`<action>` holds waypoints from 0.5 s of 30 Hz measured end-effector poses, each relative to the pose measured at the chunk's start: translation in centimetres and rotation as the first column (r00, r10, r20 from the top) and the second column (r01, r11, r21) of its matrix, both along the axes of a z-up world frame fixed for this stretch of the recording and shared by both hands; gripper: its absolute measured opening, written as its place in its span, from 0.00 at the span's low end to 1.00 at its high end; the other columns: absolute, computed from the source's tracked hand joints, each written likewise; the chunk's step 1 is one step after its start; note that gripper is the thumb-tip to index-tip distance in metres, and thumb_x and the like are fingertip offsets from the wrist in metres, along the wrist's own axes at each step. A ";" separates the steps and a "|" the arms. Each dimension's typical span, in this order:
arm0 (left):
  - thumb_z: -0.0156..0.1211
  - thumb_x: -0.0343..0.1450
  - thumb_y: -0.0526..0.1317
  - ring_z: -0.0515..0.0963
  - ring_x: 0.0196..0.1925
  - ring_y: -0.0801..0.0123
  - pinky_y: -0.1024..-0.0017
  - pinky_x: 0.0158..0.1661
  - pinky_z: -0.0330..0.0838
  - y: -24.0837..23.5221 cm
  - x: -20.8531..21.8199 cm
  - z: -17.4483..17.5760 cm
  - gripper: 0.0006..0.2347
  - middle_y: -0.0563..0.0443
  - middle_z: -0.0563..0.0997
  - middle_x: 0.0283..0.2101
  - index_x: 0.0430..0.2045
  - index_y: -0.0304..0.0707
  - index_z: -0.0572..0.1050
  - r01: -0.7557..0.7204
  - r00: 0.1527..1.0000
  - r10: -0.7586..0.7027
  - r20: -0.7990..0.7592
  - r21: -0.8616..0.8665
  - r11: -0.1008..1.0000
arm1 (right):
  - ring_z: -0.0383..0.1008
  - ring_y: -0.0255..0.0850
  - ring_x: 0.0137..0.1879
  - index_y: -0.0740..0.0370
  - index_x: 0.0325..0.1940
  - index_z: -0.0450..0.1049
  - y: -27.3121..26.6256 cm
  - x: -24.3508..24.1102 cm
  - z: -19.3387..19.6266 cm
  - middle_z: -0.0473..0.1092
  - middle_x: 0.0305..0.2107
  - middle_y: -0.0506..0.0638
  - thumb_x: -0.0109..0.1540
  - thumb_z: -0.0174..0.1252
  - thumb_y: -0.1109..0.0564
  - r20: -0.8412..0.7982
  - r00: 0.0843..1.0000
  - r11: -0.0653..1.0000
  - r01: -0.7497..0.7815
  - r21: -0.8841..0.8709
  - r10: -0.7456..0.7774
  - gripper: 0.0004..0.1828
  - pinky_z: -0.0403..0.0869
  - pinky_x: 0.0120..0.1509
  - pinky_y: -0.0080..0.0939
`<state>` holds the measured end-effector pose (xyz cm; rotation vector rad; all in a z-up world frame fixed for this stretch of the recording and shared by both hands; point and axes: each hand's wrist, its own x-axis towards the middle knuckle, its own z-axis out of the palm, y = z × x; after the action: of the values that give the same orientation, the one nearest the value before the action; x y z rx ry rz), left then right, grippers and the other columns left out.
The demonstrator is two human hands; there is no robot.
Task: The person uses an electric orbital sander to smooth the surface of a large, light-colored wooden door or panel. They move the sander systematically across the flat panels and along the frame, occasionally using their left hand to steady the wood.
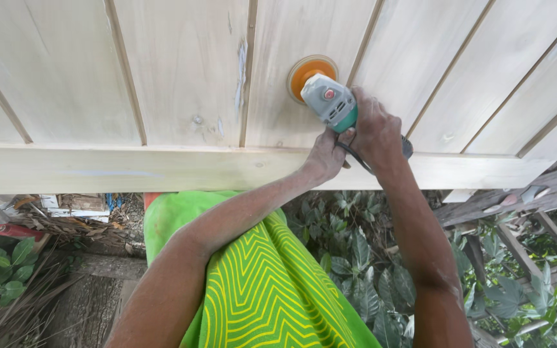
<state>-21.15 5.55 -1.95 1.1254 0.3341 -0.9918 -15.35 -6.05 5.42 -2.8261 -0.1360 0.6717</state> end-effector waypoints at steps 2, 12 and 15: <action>0.43 0.77 0.56 0.86 0.33 0.58 0.70 0.27 0.84 -1.1 3.3 0.4 0.27 0.34 0.81 0.41 0.56 0.25 0.60 -0.010 0.998 0.009 0.058 0.026 1.000 | 0.81 0.56 0.49 0.66 0.65 0.62 -1.1 3.3 -0.1 0.76 0.43 0.64 0.54 0.71 0.56 0.015 1.000 1.000 -0.009 -0.009 0.009 0.39 0.81 0.44 0.53; 0.44 0.70 0.65 0.88 0.40 0.57 0.67 0.25 0.83 -5.5 18.8 1.0 0.35 0.34 0.80 0.45 0.56 0.28 0.59 -0.254 0.962 0.262 0.083 -0.093 0.963 | 0.83 0.53 0.36 0.70 0.65 0.62 -5.9 18.0 -1.1 0.78 0.35 0.64 0.61 0.68 0.60 0.182 0.967 0.984 -0.168 -0.067 0.177 0.32 0.81 0.40 0.46; 0.47 0.70 0.66 0.90 0.45 0.58 0.66 0.27 0.86 -7.2 22.7 -0.4 0.35 0.35 0.82 0.44 0.52 0.26 0.64 -0.253 0.961 0.259 0.102 -0.068 0.965 | 0.82 0.54 0.34 0.71 0.59 0.64 -7.2 22.3 -1.1 0.77 0.32 0.64 0.62 0.69 0.54 0.073 0.995 0.988 -0.054 -0.148 0.066 0.29 0.80 0.37 0.47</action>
<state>1.51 -1.64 -2.33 1.0532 0.3519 -0.7039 6.91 -13.21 4.29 -3.0006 -0.1940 0.6071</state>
